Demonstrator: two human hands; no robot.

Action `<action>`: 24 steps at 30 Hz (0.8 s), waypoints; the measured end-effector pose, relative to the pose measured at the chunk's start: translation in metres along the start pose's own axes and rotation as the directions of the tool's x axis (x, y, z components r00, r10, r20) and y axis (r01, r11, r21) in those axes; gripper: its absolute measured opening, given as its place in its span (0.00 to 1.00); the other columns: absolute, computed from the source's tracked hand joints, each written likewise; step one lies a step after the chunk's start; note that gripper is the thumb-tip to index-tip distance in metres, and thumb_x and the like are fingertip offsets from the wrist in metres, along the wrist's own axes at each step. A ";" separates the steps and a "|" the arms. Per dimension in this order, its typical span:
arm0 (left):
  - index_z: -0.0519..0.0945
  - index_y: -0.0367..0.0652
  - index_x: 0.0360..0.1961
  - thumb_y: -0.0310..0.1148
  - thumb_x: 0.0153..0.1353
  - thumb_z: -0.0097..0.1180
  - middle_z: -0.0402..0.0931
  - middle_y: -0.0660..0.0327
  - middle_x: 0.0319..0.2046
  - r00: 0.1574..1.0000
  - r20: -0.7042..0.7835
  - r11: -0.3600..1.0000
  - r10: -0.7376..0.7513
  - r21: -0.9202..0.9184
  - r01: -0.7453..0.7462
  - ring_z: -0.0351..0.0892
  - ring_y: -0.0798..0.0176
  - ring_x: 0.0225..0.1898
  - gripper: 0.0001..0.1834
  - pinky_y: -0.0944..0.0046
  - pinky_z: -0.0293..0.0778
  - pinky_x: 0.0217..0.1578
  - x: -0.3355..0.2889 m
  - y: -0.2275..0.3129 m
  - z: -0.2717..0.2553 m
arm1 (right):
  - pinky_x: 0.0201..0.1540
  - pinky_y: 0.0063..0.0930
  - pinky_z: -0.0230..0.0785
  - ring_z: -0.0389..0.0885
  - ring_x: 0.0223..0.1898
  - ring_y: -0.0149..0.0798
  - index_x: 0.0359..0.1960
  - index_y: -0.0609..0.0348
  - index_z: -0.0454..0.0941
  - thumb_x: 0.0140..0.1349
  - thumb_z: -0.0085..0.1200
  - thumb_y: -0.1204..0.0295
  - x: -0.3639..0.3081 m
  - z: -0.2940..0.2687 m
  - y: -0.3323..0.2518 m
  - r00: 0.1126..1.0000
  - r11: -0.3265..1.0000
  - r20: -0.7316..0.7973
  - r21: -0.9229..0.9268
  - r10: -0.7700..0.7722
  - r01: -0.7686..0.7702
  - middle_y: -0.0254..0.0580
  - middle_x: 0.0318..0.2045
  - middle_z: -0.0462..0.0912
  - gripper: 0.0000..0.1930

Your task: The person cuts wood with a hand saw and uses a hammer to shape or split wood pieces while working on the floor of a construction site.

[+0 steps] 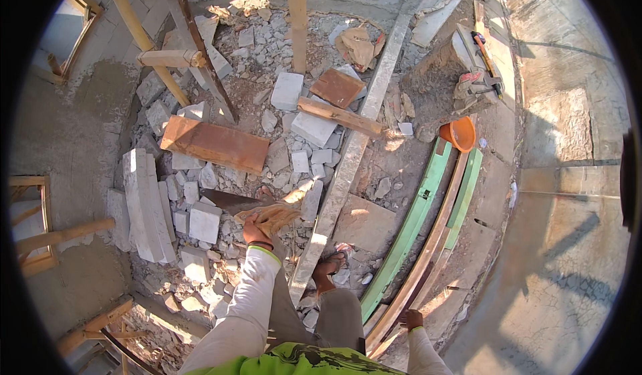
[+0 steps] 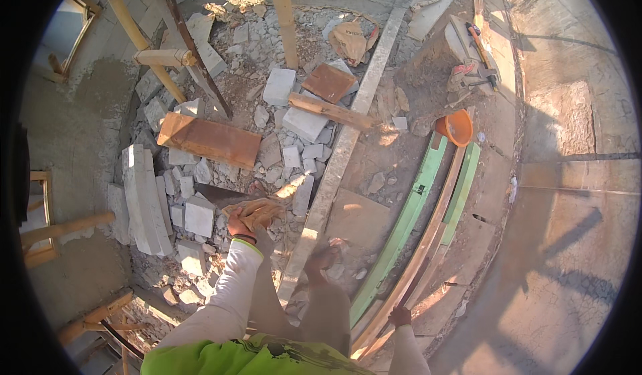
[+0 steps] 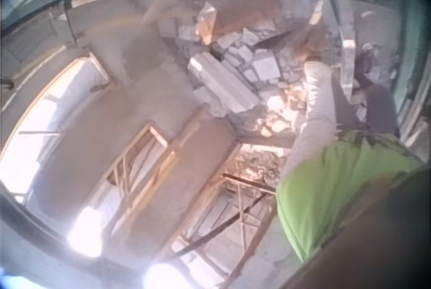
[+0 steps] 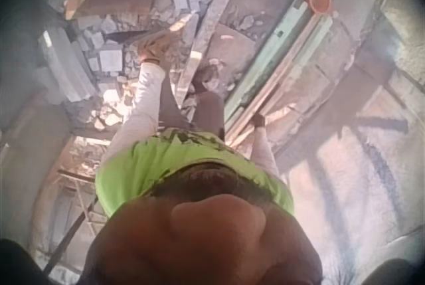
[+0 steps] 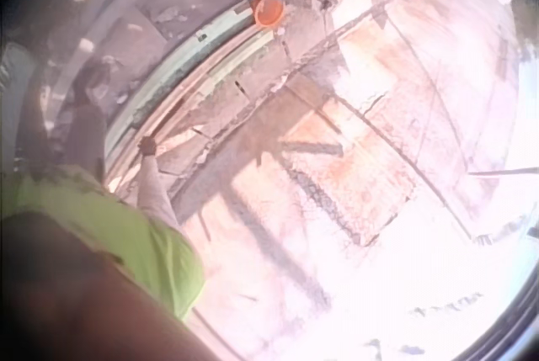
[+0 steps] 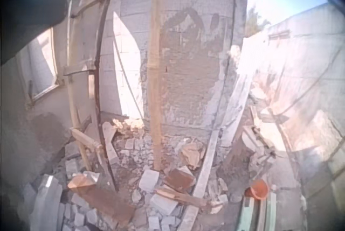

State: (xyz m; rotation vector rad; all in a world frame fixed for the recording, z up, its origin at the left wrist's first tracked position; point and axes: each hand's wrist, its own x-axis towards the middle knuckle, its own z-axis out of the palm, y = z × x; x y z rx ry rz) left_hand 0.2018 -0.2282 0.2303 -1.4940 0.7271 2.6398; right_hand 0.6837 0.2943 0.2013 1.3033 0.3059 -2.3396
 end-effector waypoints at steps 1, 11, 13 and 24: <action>0.74 0.34 0.43 0.31 0.57 0.52 0.79 0.48 0.42 0.997 0.070 1.000 0.027 -0.012 -0.026 0.82 0.43 0.42 0.14 0.48 0.80 0.44 -0.027 0.006 0.002 | 0.20 0.39 0.69 0.76 0.23 0.44 0.36 0.55 0.74 0.65 0.42 0.62 -0.026 0.001 0.011 0.983 0.992 -0.171 -0.117 -0.072 0.052 0.40 0.23 0.74 0.11; 0.70 0.32 0.48 0.36 0.61 0.49 0.76 0.44 0.44 0.986 0.014 0.984 -0.167 -0.061 0.168 0.77 0.41 0.48 0.20 0.42 0.80 0.48 -0.107 0.031 0.083 | 0.31 0.40 0.78 0.83 0.35 0.46 0.52 0.61 0.72 0.65 0.47 0.69 -0.155 0.036 0.054 0.639 0.832 -0.536 -0.304 -0.552 0.464 0.50 0.40 0.82 0.16; 0.70 0.33 0.46 0.36 0.62 0.50 0.75 0.45 0.44 0.981 0.071 0.983 -0.181 0.058 0.177 0.77 0.42 0.48 0.17 0.40 0.80 0.48 -0.103 0.021 0.082 | 0.34 0.39 0.78 0.83 0.37 0.47 0.58 0.65 0.70 0.64 0.49 0.70 -0.138 0.062 0.062 0.627 0.808 -0.518 -0.281 -0.582 0.518 0.52 0.42 0.82 0.21; 0.70 0.38 0.52 0.35 0.64 0.50 0.77 0.46 0.48 0.951 0.095 0.904 -0.295 0.351 0.246 0.80 0.41 0.48 0.18 0.42 0.80 0.47 -0.094 -0.085 0.106 | 0.41 0.44 0.77 0.82 0.42 0.51 0.57 0.62 0.69 0.67 0.47 0.62 -0.133 0.030 0.108 0.692 0.792 -0.495 -0.582 -0.526 0.186 0.55 0.46 0.79 0.21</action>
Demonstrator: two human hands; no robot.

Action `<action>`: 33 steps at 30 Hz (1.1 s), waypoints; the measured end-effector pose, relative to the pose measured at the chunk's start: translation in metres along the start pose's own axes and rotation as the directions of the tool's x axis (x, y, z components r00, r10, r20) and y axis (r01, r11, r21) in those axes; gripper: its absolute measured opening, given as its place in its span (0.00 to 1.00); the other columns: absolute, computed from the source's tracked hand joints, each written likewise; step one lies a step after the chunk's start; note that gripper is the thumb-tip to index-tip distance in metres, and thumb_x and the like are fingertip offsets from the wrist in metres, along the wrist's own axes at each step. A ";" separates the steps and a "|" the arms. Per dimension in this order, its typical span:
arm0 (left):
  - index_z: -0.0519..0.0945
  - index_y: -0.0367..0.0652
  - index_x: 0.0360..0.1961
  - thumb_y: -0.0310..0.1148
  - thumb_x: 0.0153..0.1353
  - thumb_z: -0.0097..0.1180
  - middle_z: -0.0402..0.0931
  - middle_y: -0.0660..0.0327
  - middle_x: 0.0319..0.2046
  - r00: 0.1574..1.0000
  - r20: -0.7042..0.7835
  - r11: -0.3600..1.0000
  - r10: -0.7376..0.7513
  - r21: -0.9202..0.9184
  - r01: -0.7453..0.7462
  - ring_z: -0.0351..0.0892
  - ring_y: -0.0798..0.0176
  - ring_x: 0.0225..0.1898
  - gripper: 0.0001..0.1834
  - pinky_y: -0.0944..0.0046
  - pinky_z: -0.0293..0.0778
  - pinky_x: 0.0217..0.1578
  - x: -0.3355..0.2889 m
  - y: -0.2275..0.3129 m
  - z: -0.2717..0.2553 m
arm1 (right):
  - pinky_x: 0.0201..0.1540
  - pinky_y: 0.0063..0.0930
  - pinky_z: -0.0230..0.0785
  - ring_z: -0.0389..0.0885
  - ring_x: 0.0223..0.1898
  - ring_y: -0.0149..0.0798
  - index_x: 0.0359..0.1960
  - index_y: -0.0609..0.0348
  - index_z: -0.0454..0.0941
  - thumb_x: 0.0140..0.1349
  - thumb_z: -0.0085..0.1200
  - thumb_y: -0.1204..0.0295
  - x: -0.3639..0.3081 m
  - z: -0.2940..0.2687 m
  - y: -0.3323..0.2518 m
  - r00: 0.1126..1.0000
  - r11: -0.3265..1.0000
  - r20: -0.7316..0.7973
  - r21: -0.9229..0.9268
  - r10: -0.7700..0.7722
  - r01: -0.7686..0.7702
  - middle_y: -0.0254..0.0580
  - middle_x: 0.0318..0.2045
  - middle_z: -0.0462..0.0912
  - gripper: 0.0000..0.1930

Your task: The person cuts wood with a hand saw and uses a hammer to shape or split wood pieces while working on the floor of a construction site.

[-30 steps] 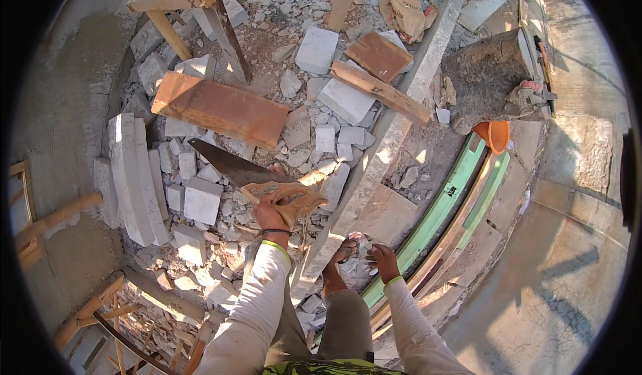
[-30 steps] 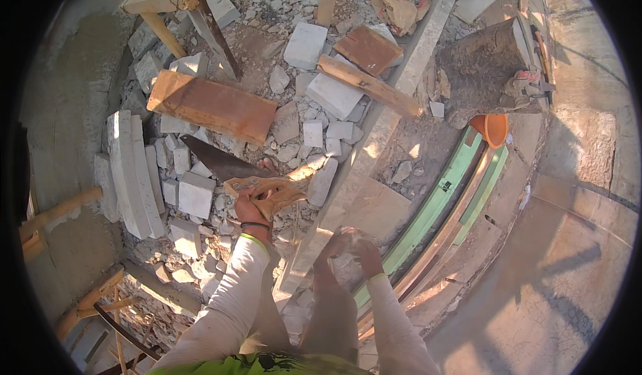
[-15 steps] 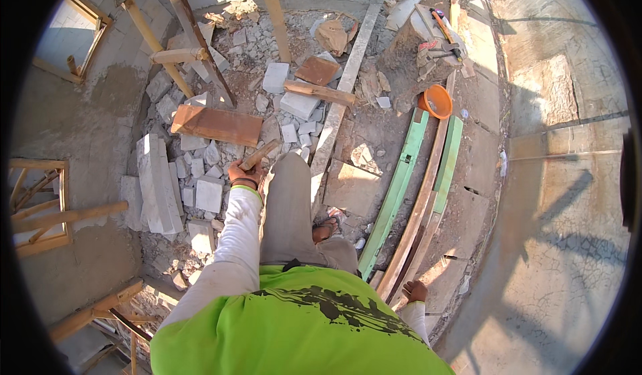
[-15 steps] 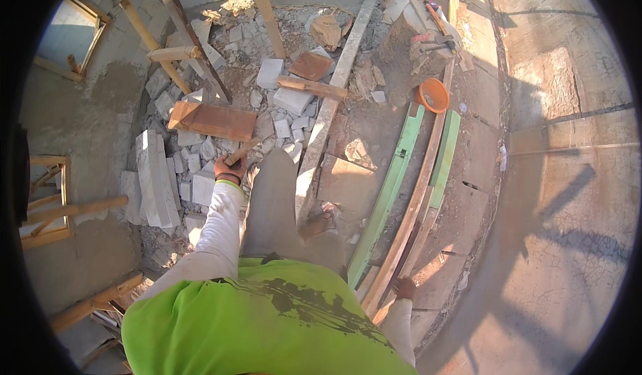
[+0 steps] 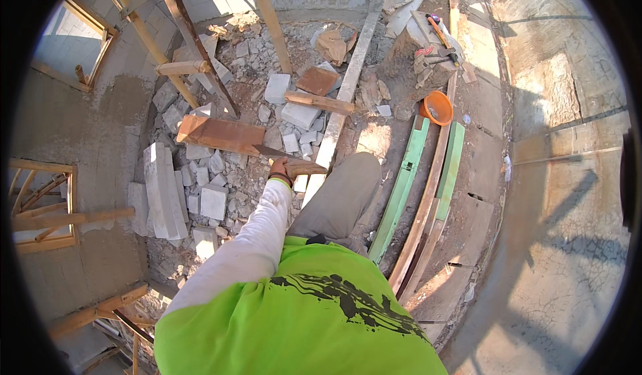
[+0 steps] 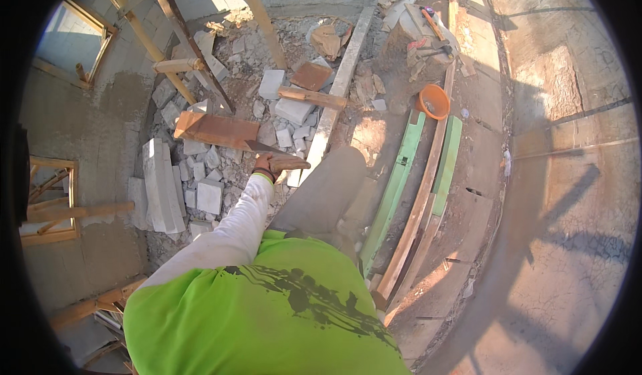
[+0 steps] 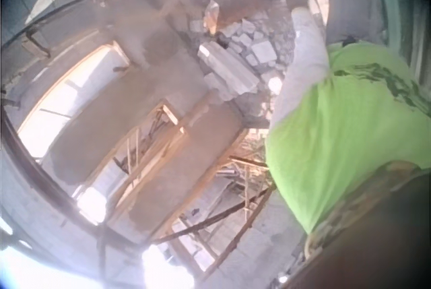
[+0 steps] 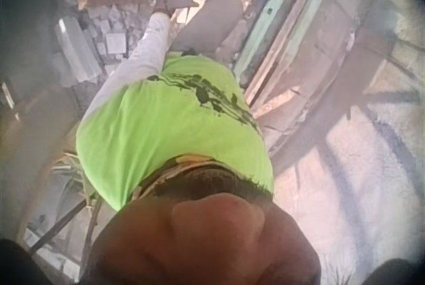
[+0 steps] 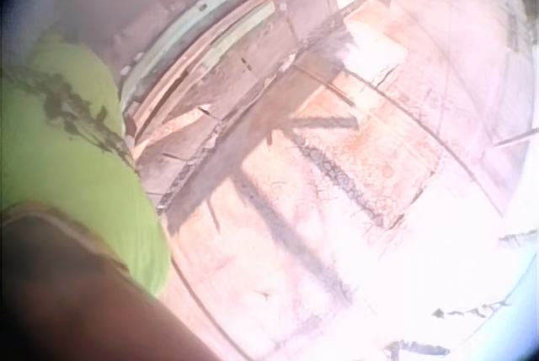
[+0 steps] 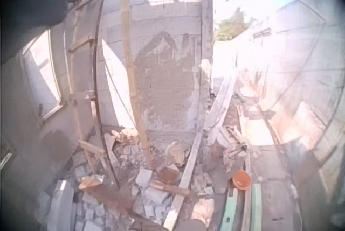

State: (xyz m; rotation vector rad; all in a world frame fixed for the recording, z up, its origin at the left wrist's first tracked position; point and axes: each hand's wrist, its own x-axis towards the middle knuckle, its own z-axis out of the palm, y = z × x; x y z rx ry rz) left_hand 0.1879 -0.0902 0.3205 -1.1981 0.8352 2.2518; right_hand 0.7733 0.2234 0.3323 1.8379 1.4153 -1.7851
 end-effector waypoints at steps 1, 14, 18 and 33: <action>0.71 0.38 0.51 0.36 0.65 0.50 0.78 0.46 0.47 1.000 0.010 1.000 -0.005 0.020 0.005 0.81 0.42 0.47 0.17 0.45 0.80 0.47 0.007 -0.006 0.004 | 0.42 0.45 0.77 0.82 0.43 0.52 0.58 0.62 0.68 0.68 0.46 0.62 0.002 -0.014 -0.001 0.996 0.995 -0.026 0.062 0.085 -0.083 0.56 0.47 0.79 0.22; 0.80 0.35 0.43 0.37 0.60 0.66 0.80 0.56 0.35 0.896 -0.269 0.921 0.354 -0.068 -0.384 0.80 0.56 0.32 0.17 0.56 0.79 0.31 0.189 -0.005 0.116 | 0.32 0.39 0.81 0.85 0.36 0.47 0.59 0.64 0.69 0.66 0.51 0.65 0.130 -0.015 -0.311 0.993 0.994 -0.064 0.048 0.101 -0.098 0.52 0.42 0.83 0.23; 0.78 0.37 0.47 0.41 0.64 0.61 0.80 0.57 0.37 0.901 -0.265 0.917 0.344 -0.110 -0.383 0.78 0.57 0.34 0.18 0.55 0.79 0.36 0.236 -0.007 0.189 | 0.34 0.37 0.81 0.86 0.36 0.43 0.58 0.66 0.71 0.67 0.51 0.67 0.197 0.041 -0.469 0.998 0.976 0.065 -0.215 -0.021 0.034 0.51 0.41 0.83 0.21; 0.72 0.41 0.58 0.52 0.68 0.53 0.78 0.53 0.50 0.887 -0.321 0.913 0.332 -0.128 -0.388 0.80 0.52 0.50 0.28 0.44 0.82 0.46 0.353 0.000 0.177 | 0.39 0.25 0.76 0.81 0.38 0.33 0.60 0.68 0.70 0.67 0.54 0.70 0.341 0.240 -0.890 0.790 0.746 0.092 -0.278 -0.606 0.605 0.44 0.42 0.82 0.22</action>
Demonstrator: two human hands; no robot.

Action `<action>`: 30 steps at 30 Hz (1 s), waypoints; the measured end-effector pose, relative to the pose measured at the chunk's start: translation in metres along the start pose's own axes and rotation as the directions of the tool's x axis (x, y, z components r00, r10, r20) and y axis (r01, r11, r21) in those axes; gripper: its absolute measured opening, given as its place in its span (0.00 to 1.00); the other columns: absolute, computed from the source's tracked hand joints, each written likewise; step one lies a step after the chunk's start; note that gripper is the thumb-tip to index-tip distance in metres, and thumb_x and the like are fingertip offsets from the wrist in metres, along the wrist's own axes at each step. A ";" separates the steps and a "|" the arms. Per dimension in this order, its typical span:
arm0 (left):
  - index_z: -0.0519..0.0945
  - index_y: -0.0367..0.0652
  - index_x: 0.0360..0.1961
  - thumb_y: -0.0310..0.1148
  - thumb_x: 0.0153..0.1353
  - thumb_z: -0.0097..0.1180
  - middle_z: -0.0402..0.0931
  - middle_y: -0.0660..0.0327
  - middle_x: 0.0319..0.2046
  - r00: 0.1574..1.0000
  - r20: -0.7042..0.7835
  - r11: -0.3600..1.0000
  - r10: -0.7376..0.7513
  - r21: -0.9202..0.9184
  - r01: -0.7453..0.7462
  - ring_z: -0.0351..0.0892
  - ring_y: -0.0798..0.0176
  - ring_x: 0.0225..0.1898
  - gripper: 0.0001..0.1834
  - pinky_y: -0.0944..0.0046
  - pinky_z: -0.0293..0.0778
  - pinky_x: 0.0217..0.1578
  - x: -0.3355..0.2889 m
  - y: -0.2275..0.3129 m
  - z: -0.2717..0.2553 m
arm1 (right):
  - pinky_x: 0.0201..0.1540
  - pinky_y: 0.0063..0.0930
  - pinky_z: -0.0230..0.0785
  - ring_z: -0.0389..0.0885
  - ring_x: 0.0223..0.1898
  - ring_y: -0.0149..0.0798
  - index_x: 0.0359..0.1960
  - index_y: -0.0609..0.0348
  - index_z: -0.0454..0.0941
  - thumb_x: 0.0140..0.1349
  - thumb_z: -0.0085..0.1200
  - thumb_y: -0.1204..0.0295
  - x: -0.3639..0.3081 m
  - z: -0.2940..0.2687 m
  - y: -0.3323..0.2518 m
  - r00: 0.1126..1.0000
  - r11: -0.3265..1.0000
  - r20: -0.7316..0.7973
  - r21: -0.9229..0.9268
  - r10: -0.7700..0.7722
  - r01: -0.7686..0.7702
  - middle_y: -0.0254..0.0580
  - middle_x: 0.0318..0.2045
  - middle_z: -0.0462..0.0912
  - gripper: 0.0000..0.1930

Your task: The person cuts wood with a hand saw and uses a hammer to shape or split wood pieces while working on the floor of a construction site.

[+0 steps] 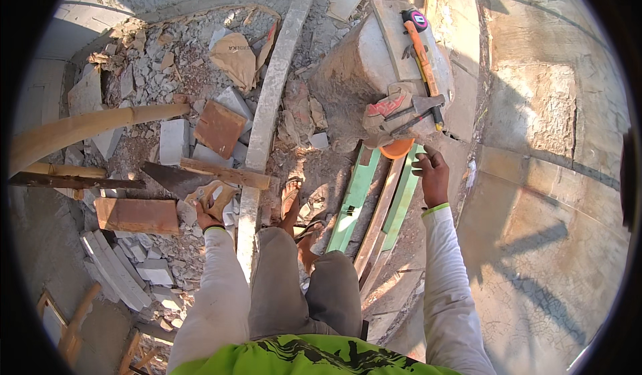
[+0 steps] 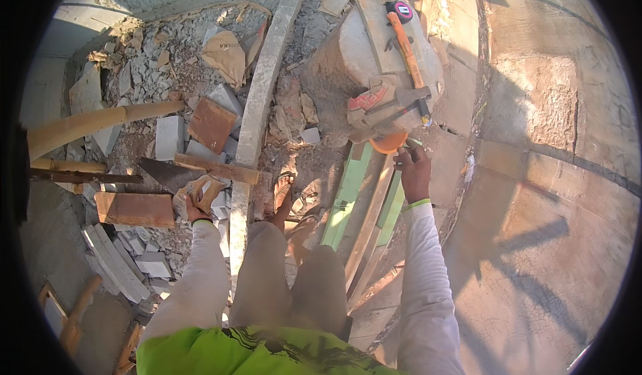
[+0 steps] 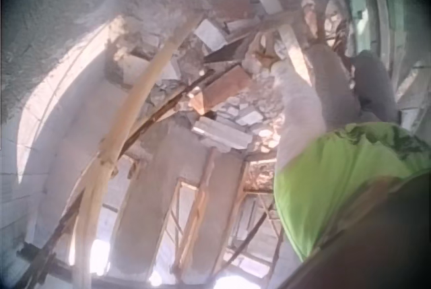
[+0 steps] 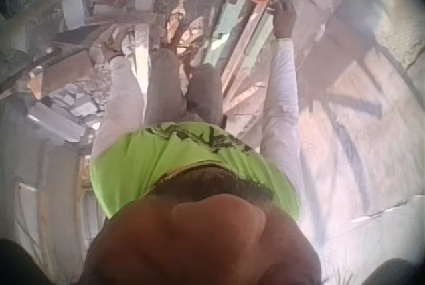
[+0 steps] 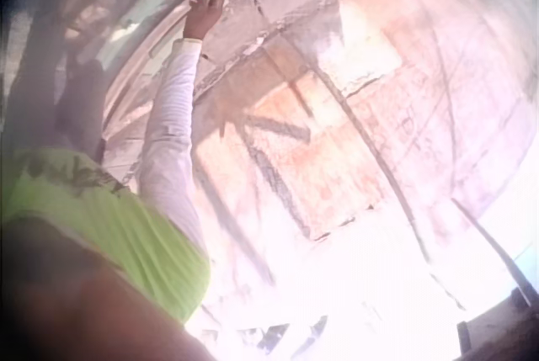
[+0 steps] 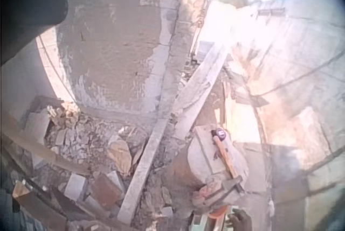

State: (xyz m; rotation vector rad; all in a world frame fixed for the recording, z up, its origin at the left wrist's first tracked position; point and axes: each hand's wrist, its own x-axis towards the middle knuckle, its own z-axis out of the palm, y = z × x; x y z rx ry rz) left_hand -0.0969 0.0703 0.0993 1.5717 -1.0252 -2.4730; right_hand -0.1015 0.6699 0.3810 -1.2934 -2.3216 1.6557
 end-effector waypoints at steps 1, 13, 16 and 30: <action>0.72 0.41 0.58 0.52 0.68 0.52 0.78 0.53 0.50 0.999 -0.020 0.998 -0.048 0.026 0.049 0.79 0.52 0.50 0.28 0.44 0.82 0.46 0.012 -0.004 -0.010 | 0.40 0.26 0.76 0.81 0.39 0.33 0.59 0.67 0.72 0.66 0.54 0.71 0.026 0.002 -0.003 0.991 0.994 -0.094 -0.040 -0.101 0.097 0.44 0.42 0.82 0.21; 0.55 0.44 0.72 0.49 0.70 0.47 0.68 0.47 0.62 0.917 -0.365 0.883 -0.161 0.362 0.299 0.71 0.45 0.59 0.35 0.47 0.68 0.58 0.066 -0.032 -0.063 | 0.47 0.44 0.73 0.83 0.46 0.55 0.55 0.64 0.77 0.62 0.57 0.64 0.239 0.009 -0.043 0.857 0.346 0.156 -0.868 -0.490 0.356 0.57 0.44 0.83 0.22; 0.63 0.42 0.65 0.45 0.65 0.55 0.74 0.45 0.55 0.925 -0.320 0.657 0.204 0.746 0.113 0.75 0.46 0.55 0.32 0.50 0.69 0.56 0.073 -0.032 -0.029 | 0.39 0.44 0.71 0.82 0.37 0.56 0.44 0.68 0.76 0.63 0.53 0.70 0.240 -0.016 -0.045 0.825 0.161 0.245 -0.914 -0.509 0.372 0.59 0.36 0.82 0.13; 0.78 0.43 0.50 0.43 0.60 0.58 0.75 0.48 0.57 0.942 0.172 -0.149 0.288 0.980 -0.134 0.70 0.49 0.62 0.21 0.50 0.67 0.59 0.146 -0.079 0.129 | 0.32 0.21 0.67 0.75 0.31 0.31 0.43 0.63 0.80 0.65 0.58 0.73 -0.043 0.084 -0.002 0.874 0.819 0.471 -0.449 -0.122 0.356 0.36 0.35 0.79 0.08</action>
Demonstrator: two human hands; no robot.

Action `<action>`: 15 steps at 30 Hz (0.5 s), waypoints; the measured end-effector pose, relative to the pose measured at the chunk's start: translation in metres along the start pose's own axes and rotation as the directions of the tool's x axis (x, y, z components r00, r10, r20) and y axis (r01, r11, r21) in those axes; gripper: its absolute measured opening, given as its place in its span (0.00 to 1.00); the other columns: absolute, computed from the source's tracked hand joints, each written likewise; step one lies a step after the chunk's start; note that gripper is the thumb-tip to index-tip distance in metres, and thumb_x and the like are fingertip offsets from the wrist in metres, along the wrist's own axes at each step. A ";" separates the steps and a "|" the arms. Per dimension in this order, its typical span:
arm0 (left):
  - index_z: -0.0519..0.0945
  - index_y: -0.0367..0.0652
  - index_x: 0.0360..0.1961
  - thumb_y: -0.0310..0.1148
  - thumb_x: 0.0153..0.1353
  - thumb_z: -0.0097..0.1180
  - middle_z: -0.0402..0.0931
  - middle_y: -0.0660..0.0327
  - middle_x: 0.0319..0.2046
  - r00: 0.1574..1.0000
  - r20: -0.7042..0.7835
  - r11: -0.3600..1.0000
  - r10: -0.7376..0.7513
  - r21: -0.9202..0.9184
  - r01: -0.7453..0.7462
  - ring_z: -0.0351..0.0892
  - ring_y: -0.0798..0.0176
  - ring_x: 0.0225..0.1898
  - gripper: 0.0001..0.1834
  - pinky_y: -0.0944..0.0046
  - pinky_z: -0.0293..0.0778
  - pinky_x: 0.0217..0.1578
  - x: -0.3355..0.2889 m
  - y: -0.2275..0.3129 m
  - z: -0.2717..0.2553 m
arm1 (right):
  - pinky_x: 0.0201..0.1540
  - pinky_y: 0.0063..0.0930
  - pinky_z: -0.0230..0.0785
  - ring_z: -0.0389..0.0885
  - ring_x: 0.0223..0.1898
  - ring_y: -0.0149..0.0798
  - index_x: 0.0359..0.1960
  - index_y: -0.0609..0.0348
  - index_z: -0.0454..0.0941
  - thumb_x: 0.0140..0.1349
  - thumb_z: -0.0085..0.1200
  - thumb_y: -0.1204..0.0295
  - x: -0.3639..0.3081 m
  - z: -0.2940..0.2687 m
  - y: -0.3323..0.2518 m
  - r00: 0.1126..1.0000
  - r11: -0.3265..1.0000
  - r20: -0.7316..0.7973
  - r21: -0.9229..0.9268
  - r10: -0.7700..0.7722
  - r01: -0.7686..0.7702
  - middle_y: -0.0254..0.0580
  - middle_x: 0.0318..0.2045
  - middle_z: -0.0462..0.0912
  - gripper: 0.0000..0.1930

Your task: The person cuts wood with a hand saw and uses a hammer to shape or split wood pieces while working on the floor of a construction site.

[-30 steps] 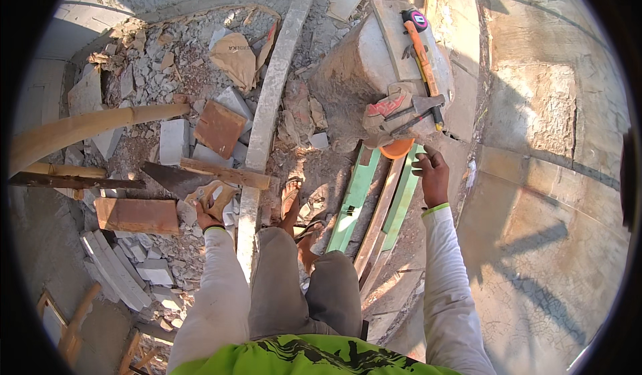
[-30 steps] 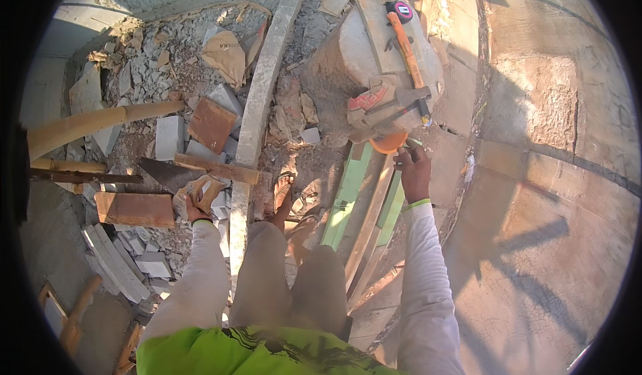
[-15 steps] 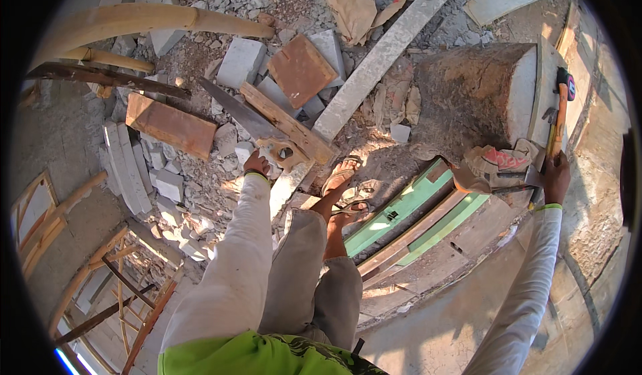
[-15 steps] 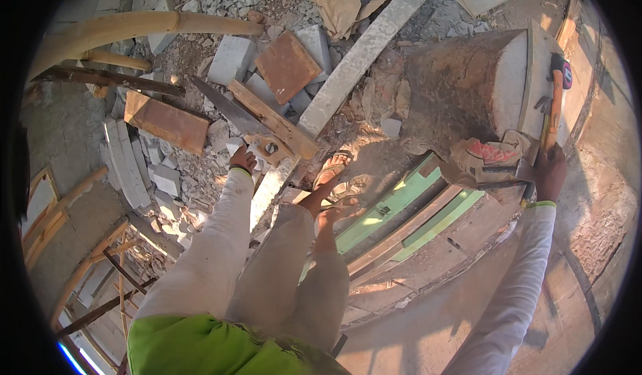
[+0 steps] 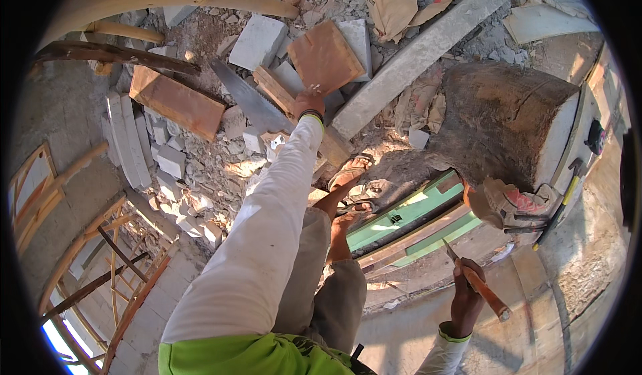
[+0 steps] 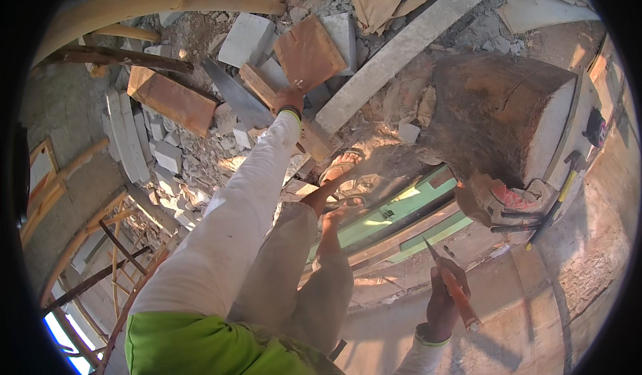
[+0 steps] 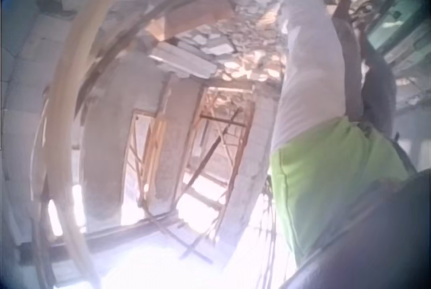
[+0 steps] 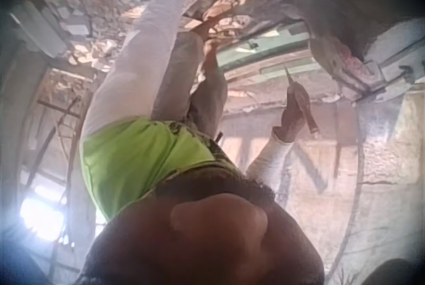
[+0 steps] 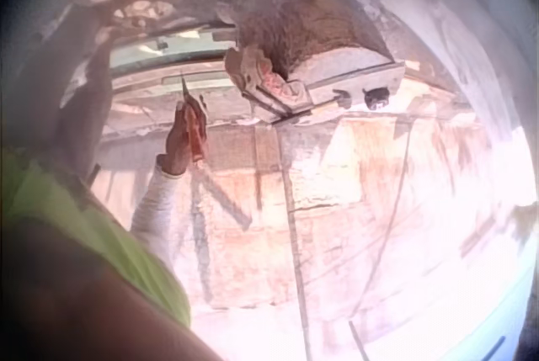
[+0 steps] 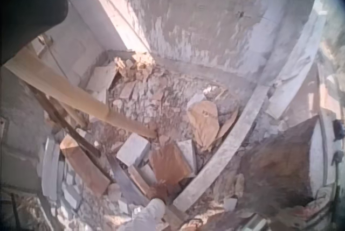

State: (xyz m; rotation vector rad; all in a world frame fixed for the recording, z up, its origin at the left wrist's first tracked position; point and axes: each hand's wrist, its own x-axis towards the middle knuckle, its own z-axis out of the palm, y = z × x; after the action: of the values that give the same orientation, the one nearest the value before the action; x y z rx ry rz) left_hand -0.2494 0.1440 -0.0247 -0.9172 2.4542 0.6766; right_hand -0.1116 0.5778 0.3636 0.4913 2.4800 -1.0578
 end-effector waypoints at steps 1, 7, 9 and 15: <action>0.78 0.42 0.50 0.45 0.60 0.57 0.74 0.46 0.58 0.988 0.052 0.988 -0.143 -0.048 0.145 0.70 0.51 0.63 0.22 0.51 0.67 0.59 -0.013 0.042 -0.010 | 0.30 0.22 0.70 0.77 0.28 0.31 0.44 0.63 0.80 0.65 0.58 0.72 -0.006 0.014 0.000 0.961 0.955 0.067 0.110 0.268 -0.274 0.37 0.34 0.80 0.09; 0.64 0.33 0.56 0.56 0.55 0.60 0.70 0.48 0.56 0.812 -0.102 0.818 -0.575 -0.081 0.569 0.75 0.46 0.54 0.40 0.52 0.70 0.57 0.025 0.048 0.024 | 0.34 0.30 0.81 0.86 0.33 0.40 0.56 0.64 0.73 0.67 0.54 0.69 -0.029 0.073 0.016 0.773 0.579 0.393 0.513 0.498 -0.634 0.45 0.37 0.83 0.18; 0.64 0.32 0.56 0.55 0.54 0.62 0.69 0.48 0.57 0.718 -0.130 0.726 -0.684 -0.218 0.652 0.74 0.46 0.55 0.41 0.52 0.70 0.58 0.041 0.044 0.034 | 0.37 0.33 0.82 0.86 0.38 0.44 0.58 0.64 0.71 0.69 0.51 0.67 -0.031 0.078 0.016 0.774 0.555 0.447 0.540 0.448 -0.633 0.51 0.42 0.83 0.20; 0.67 0.28 0.60 0.54 0.51 0.67 0.74 0.48 0.57 0.623 0.122 0.523 -0.772 -0.434 0.734 0.75 0.53 0.58 0.46 0.59 0.69 0.58 0.049 0.042 0.024 | 0.39 0.40 0.84 0.86 0.41 0.52 0.58 0.64 0.74 0.69 0.49 0.67 -0.033 0.087 0.019 0.840 0.515 0.444 0.664 0.311 -0.542 0.60 0.45 0.82 0.19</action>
State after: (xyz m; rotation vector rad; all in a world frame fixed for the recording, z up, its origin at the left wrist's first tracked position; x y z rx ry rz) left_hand -0.3067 0.1622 -0.0580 -2.0637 1.6457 0.8670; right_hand -0.0551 0.5204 0.3131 1.0670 1.4022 -1.7874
